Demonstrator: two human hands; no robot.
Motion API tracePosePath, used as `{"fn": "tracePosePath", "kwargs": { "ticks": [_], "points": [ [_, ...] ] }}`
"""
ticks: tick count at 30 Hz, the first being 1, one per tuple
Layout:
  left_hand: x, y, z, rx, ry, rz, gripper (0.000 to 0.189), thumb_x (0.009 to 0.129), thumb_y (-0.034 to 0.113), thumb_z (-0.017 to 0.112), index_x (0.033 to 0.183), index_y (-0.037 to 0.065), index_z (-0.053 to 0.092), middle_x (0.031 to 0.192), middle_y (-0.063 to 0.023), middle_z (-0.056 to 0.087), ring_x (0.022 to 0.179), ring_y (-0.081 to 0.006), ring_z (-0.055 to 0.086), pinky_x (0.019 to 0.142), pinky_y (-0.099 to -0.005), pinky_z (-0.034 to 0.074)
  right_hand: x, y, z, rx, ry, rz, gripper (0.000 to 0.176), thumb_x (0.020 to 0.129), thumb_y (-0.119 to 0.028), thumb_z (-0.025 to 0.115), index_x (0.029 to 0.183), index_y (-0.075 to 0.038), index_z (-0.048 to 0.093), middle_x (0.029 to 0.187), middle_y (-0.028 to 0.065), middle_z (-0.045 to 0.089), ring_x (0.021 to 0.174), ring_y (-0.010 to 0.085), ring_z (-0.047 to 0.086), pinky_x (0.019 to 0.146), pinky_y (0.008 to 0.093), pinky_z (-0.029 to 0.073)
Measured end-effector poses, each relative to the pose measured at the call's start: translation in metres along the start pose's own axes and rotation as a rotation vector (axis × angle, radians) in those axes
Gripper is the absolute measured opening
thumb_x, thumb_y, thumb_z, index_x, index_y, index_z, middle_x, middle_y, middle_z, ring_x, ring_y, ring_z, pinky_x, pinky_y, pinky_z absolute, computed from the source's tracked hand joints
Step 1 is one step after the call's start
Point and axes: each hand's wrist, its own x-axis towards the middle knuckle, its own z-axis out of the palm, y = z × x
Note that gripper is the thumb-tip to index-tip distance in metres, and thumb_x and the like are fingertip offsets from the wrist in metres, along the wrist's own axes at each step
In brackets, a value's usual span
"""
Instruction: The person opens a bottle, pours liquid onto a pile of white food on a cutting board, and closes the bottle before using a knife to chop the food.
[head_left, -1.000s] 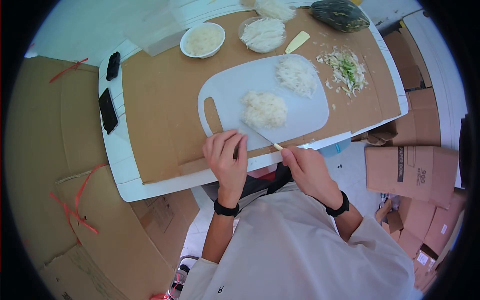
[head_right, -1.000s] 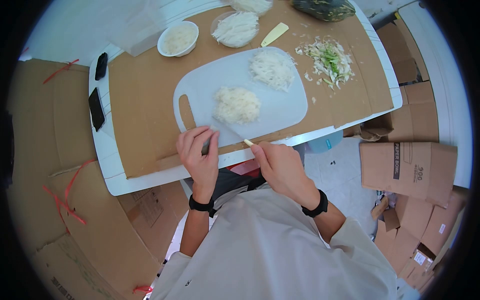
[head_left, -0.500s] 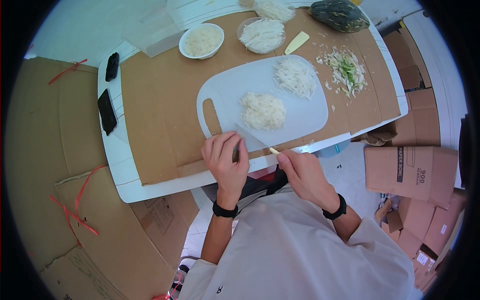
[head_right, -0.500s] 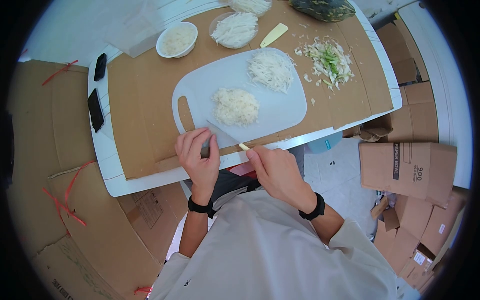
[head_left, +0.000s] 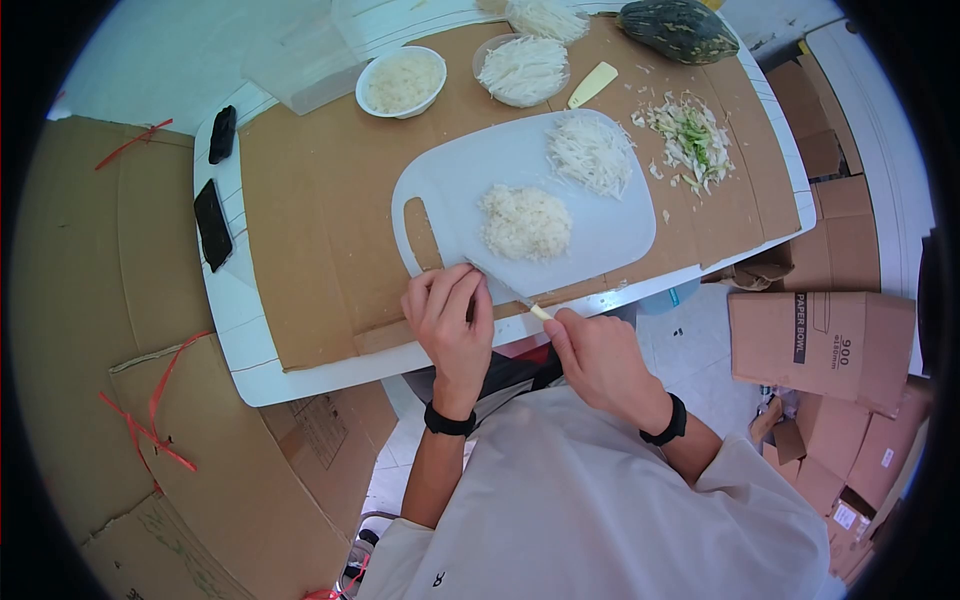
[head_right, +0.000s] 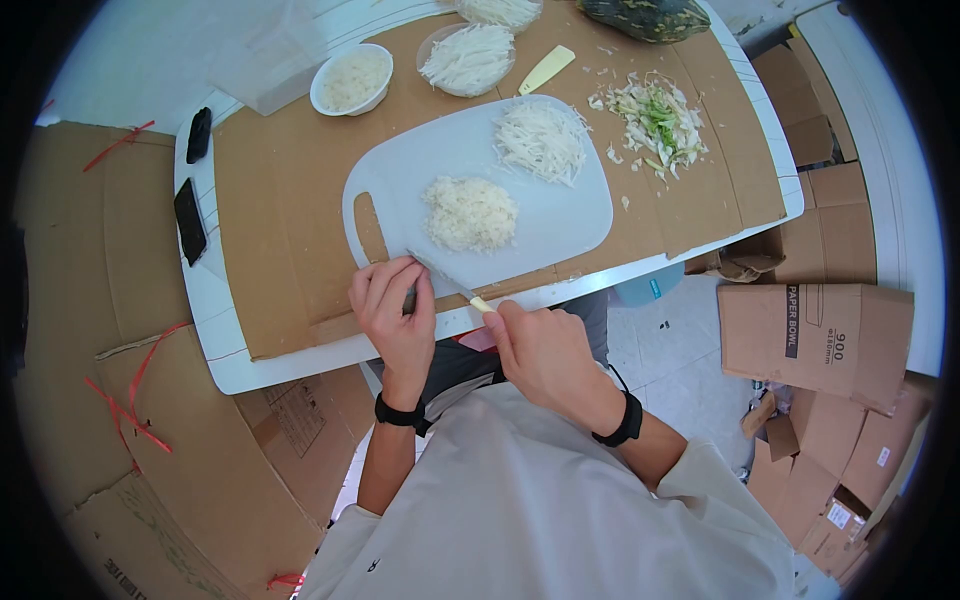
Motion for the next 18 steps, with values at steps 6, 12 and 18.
{"fn": "tracePosePath", "kwargs": {
  "ticks": [6, 12, 18],
  "points": [
    [0.001, 0.001, -0.001, 0.010, -0.004, -0.004, 0.016, 0.084, -0.004, 0.085, 0.099, 0.003, 0.082, 0.106, -0.0058, 0.082, 0.106, -0.0314, 0.068, 0.097, -0.0434, 0.052, 0.004, -0.002, 0.007, -0.066, -0.019, -0.021, 0.040, 0.120, -0.031, 0.053, 0.093, -0.004, 0.064, 0.066, 0.0220, 0.069, 0.063, 0.0473, 0.070, 0.059, 0.0585, 0.054],
    [0.000, 0.000, 0.000, 0.005, -0.002, -0.001, 0.016, 0.085, -0.004, 0.085, 0.099, 0.003, 0.082, 0.106, -0.0066, 0.082, 0.105, -0.0317, 0.068, 0.097, -0.0434, 0.052, 0.010, -0.010, 0.010, -0.091, 0.017, -0.027, 0.040, 0.119, -0.030, 0.055, 0.090, -0.004, 0.064, 0.064, 0.0211, 0.068, 0.060, 0.0455, 0.071, 0.058, 0.0566, 0.054],
    [0.000, 0.002, 0.000, -0.002, 0.008, 0.009, 0.018, 0.086, -0.005, 0.084, 0.101, 0.003, 0.081, 0.108, -0.0076, 0.082, 0.106, -0.0324, 0.069, 0.098, -0.0439, 0.052, 0.013, -0.011, 0.013, -0.136, 0.034, -0.060, 0.042, 0.118, -0.030, 0.057, 0.086, -0.004, 0.064, 0.063, 0.0193, 0.068, 0.057, 0.0419, 0.070, 0.054, 0.0526, 0.053]
  ]
}}
